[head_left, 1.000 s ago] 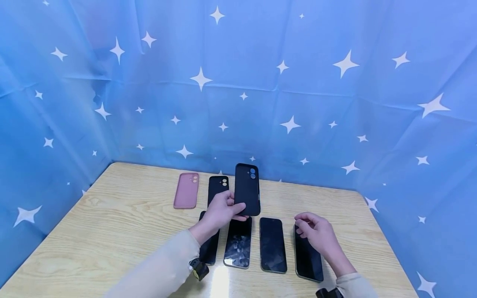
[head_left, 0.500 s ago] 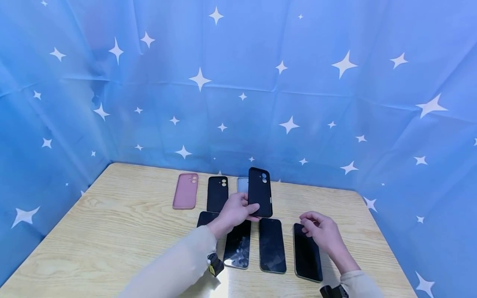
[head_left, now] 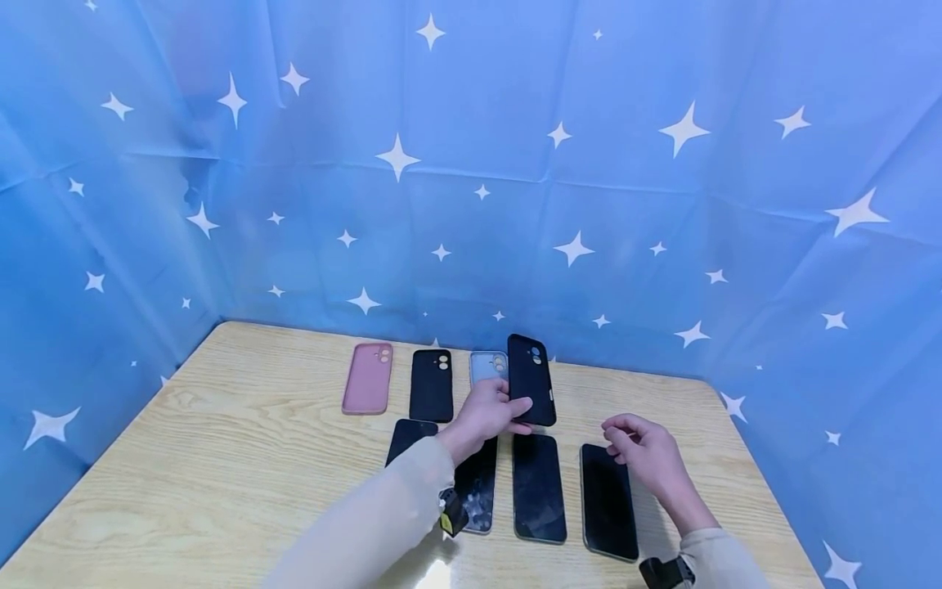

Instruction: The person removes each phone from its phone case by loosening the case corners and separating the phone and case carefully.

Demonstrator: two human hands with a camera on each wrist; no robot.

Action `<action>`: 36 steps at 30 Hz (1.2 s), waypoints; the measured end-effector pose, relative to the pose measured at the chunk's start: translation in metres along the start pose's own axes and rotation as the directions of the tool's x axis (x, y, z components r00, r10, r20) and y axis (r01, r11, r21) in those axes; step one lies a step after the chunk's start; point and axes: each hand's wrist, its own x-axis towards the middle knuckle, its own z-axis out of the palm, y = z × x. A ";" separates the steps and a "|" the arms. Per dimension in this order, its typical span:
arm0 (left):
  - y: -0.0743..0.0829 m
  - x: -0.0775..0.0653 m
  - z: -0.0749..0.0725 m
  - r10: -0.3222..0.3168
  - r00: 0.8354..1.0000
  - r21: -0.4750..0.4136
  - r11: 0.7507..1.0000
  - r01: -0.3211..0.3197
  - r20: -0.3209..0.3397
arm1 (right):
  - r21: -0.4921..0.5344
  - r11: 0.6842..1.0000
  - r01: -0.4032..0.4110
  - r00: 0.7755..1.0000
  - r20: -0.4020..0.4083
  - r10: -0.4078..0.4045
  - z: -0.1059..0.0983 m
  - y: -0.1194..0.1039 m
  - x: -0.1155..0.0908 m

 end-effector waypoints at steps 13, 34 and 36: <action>-0.005 0.023 0.023 -0.076 0.997 -0.055 0.996 0.075 -0.015 | -0.017 1.000 -0.012 1.000 -0.002 0.012 -0.004 0.004 0.003; -0.005 0.043 0.044 -0.152 0.985 0.109 0.981 0.161 -0.084 | -0.037 0.999 -0.019 1.000 0.003 0.019 -0.004 0.007 0.003; -0.004 0.044 0.045 -0.161 0.983 0.134 0.976 0.173 -0.092 | -0.041 0.999 -0.015 1.000 0.001 0.015 -0.004 0.005 0.003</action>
